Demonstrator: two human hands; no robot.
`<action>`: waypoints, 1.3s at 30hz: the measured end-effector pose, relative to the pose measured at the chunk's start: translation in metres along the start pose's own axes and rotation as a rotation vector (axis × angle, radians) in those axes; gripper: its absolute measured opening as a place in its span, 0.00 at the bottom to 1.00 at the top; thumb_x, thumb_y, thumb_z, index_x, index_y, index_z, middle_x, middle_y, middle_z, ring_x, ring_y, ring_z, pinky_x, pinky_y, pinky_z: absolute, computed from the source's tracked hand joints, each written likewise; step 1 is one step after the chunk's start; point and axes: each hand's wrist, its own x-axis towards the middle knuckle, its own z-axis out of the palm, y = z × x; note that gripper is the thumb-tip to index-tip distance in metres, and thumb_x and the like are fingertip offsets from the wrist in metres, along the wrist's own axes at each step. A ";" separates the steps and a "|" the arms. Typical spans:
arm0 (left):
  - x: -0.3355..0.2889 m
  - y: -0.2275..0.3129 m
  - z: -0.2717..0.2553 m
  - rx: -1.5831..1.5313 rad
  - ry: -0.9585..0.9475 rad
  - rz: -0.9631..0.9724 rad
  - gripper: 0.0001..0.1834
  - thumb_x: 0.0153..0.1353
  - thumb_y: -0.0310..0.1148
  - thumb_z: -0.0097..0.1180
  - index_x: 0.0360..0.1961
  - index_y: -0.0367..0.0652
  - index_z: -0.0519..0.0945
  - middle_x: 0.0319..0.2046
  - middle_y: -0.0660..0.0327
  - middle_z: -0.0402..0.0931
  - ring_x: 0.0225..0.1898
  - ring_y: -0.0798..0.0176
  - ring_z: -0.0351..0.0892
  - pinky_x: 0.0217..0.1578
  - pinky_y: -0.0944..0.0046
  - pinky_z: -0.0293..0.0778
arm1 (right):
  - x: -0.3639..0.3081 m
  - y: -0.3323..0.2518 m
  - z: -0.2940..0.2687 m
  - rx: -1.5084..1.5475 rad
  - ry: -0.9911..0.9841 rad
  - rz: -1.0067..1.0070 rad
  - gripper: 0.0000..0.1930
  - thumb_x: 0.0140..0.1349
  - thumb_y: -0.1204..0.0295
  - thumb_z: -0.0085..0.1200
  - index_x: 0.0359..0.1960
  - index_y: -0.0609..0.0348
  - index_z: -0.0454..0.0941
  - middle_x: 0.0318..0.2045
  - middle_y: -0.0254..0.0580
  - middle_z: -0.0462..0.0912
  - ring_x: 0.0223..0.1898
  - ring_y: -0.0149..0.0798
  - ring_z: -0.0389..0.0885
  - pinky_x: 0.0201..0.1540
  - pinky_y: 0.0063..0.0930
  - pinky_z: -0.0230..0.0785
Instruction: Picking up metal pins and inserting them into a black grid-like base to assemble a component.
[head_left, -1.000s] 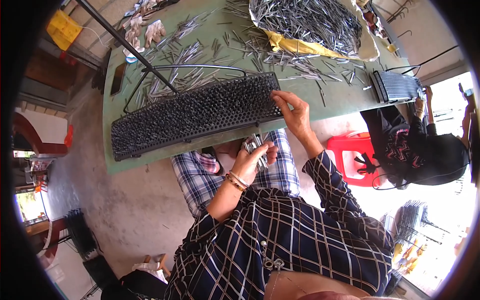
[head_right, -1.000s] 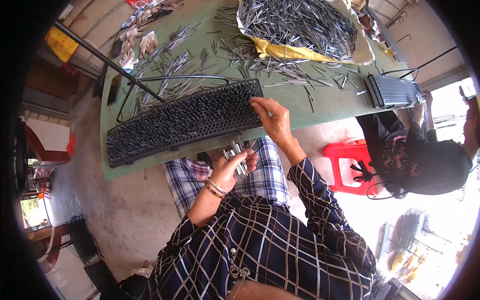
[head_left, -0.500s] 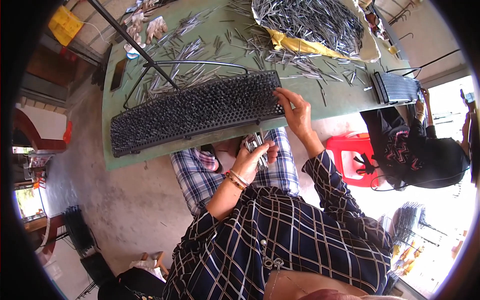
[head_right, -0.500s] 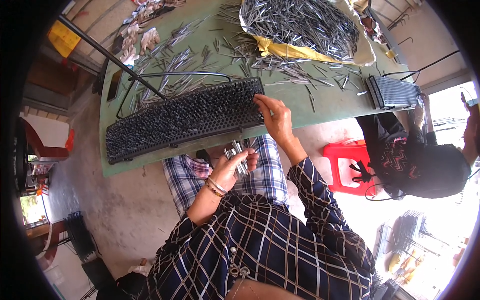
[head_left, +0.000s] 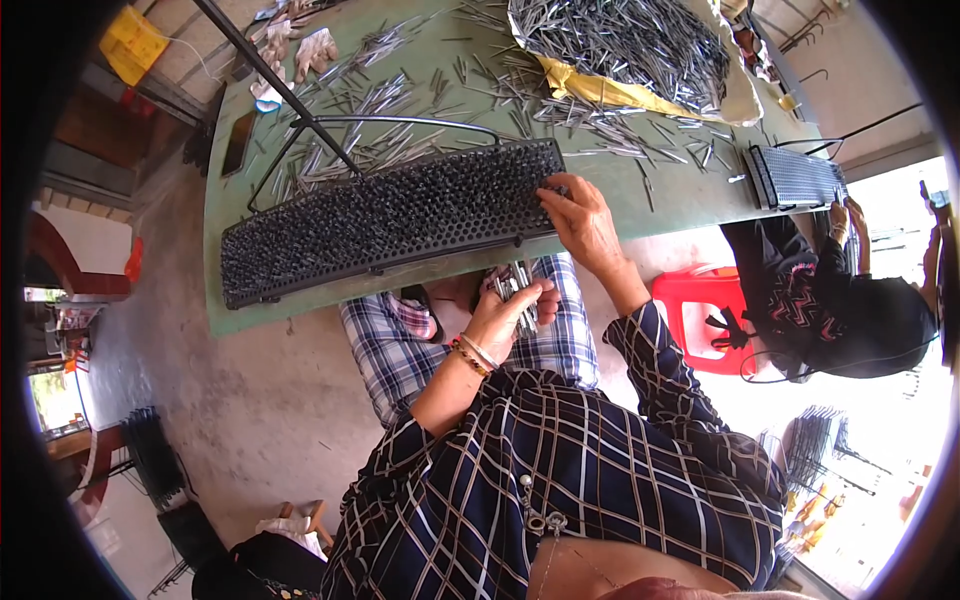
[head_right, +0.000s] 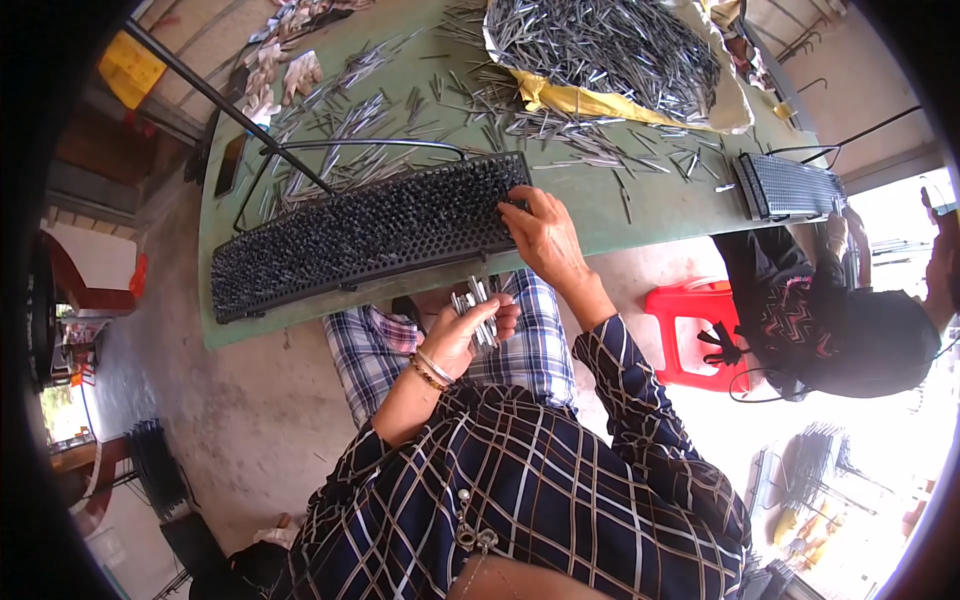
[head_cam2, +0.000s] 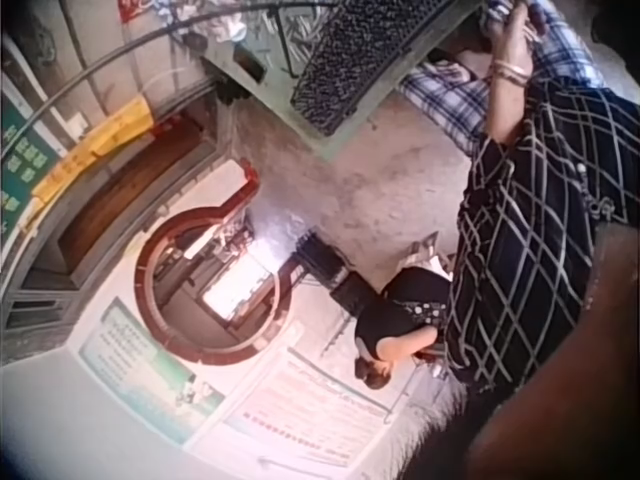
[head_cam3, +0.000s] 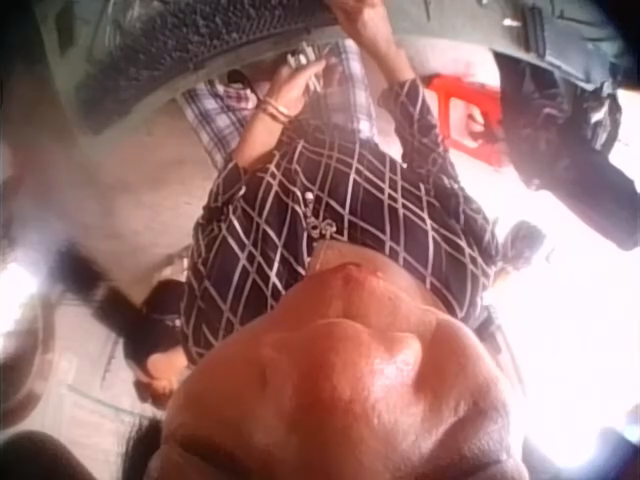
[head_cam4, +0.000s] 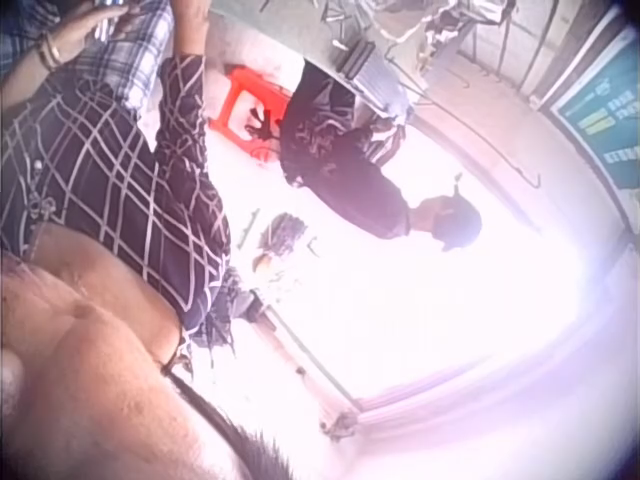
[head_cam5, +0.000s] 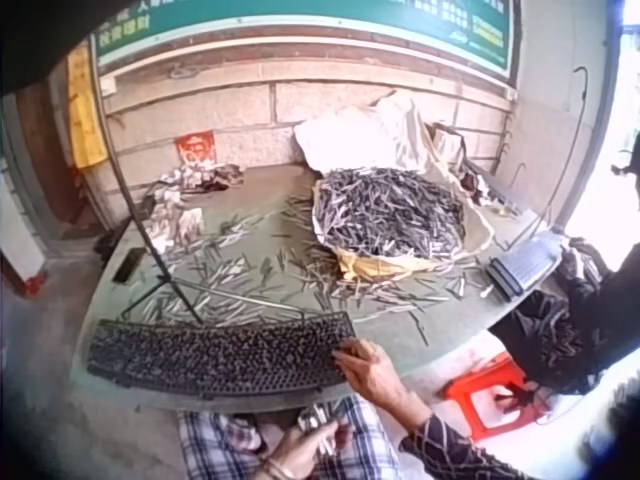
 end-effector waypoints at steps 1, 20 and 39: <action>0.000 0.001 -0.001 0.000 0.003 0.001 0.11 0.62 0.31 0.51 0.40 0.33 0.77 0.33 0.55 0.79 0.32 0.63 0.79 0.30 0.65 0.76 | 0.000 -0.001 0.001 0.003 -0.001 -0.001 0.11 0.53 0.77 0.56 0.40 0.60 0.79 0.43 0.44 0.75 0.41 0.49 0.75 0.43 0.34 0.69; 0.008 0.009 0.013 0.153 -0.034 -0.009 0.13 0.62 0.34 0.52 0.44 0.38 0.76 0.30 0.58 0.80 0.26 0.70 0.75 0.25 0.71 0.72 | 0.003 0.007 -0.017 0.606 0.207 0.583 0.10 0.58 0.75 0.57 0.40 0.66 0.80 0.32 0.39 0.83 0.33 0.27 0.78 0.38 0.21 0.71; 0.004 0.001 -0.001 0.108 -0.034 -0.032 0.11 0.62 0.32 0.52 0.43 0.37 0.75 0.35 0.55 0.78 0.29 0.72 0.74 0.26 0.73 0.69 | -0.006 0.007 0.000 0.037 0.220 0.074 0.08 0.51 0.76 0.59 0.34 0.59 0.81 0.32 0.40 0.80 0.34 0.42 0.78 0.39 0.31 0.70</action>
